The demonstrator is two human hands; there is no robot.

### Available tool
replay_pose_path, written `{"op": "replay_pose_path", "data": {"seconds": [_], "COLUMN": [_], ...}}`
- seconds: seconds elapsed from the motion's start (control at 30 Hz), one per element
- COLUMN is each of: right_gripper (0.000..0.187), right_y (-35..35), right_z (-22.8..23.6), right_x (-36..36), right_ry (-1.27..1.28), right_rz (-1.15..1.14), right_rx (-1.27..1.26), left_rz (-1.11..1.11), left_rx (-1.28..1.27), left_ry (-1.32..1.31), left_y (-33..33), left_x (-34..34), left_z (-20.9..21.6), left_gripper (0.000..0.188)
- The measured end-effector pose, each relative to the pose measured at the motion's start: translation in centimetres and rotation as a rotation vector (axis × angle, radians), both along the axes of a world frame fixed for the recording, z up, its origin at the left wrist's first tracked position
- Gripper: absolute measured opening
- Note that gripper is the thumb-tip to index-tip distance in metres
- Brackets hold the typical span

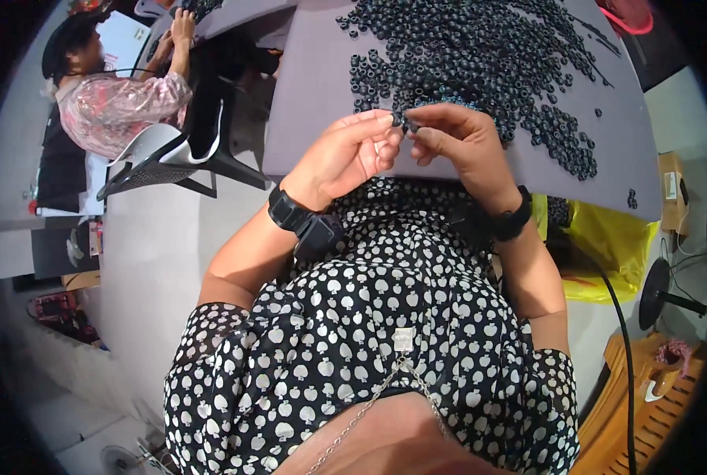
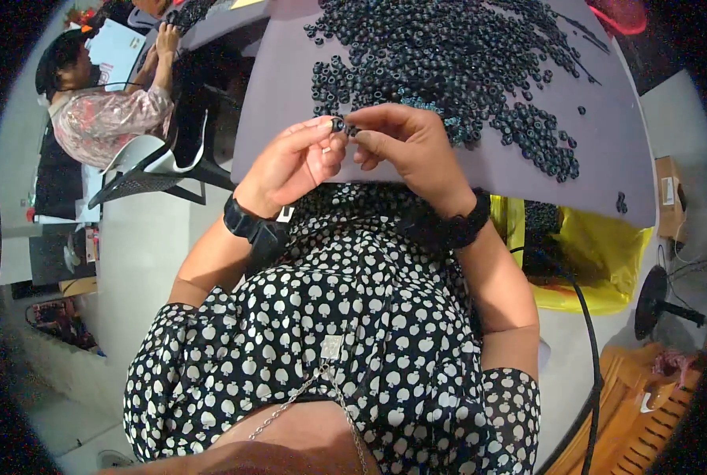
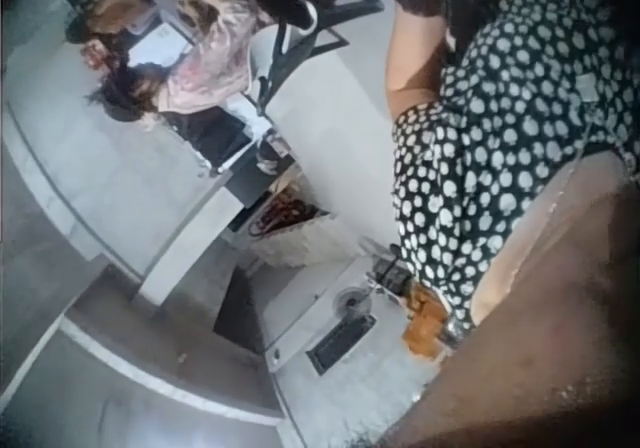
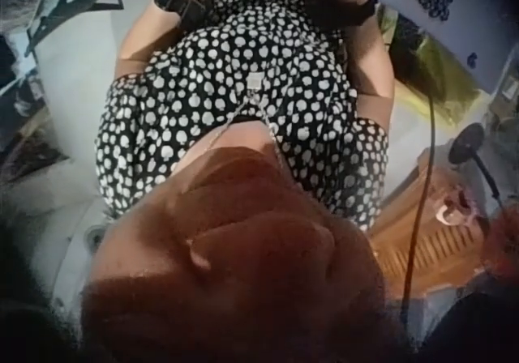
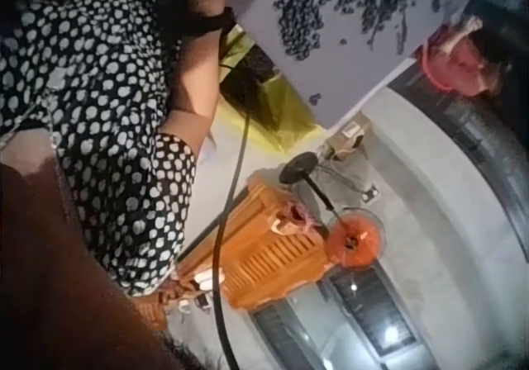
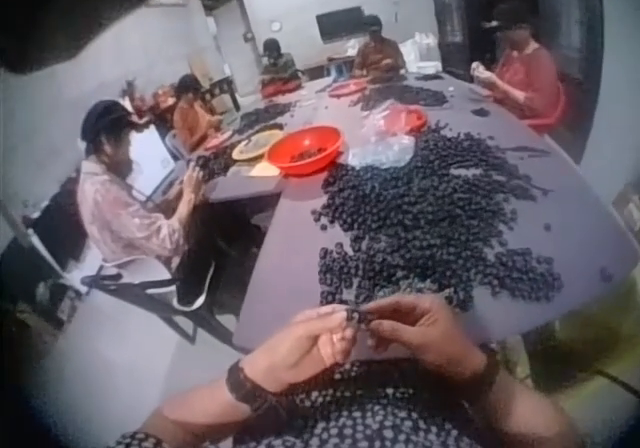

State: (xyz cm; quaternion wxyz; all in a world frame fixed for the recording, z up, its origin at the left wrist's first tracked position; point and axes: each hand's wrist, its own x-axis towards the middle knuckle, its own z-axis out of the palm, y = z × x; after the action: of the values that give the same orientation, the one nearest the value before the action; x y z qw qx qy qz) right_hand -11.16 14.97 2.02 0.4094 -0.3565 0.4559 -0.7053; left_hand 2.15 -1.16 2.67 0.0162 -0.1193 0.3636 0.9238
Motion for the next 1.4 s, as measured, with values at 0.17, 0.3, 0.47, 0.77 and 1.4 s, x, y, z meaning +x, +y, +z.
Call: {"op": "replay_pose_path", "data": {"seconds": [0.17,0.3,0.47,0.77,1.4], "right_gripper": [0.025,0.016,0.011,0.008,0.007], "right_y": [0.4,0.5,0.8,0.9,1.8], "right_z": [-0.1,-0.5,-0.6,0.2,1.1], "right_x": [0.0,0.0,0.3,0.5,-0.3], "right_ry": [-0.057,-0.076,-0.03,0.07,0.017], "right_rz": [-0.01,-0.04,-0.091,-0.117,-0.081], "right_rx": [-0.071,-0.113,-0.114,-0.074,-0.054], "left_rz": [-0.002,0.023,0.003,0.065,0.016], "left_rx": [0.033,0.058,-0.044,-0.378,-0.132], "left_ry": [0.01,-0.002,0.0,-0.006,-0.025], "left_y": [1.3,1.4,1.6,1.8,1.4], "left_x": [-0.1,-0.4,-0.5,-0.1,-0.3], "left_z": [1.3,1.3,1.3,1.8,1.2], "left_gripper": [0.013,0.013,0.015,0.016,0.018]}}
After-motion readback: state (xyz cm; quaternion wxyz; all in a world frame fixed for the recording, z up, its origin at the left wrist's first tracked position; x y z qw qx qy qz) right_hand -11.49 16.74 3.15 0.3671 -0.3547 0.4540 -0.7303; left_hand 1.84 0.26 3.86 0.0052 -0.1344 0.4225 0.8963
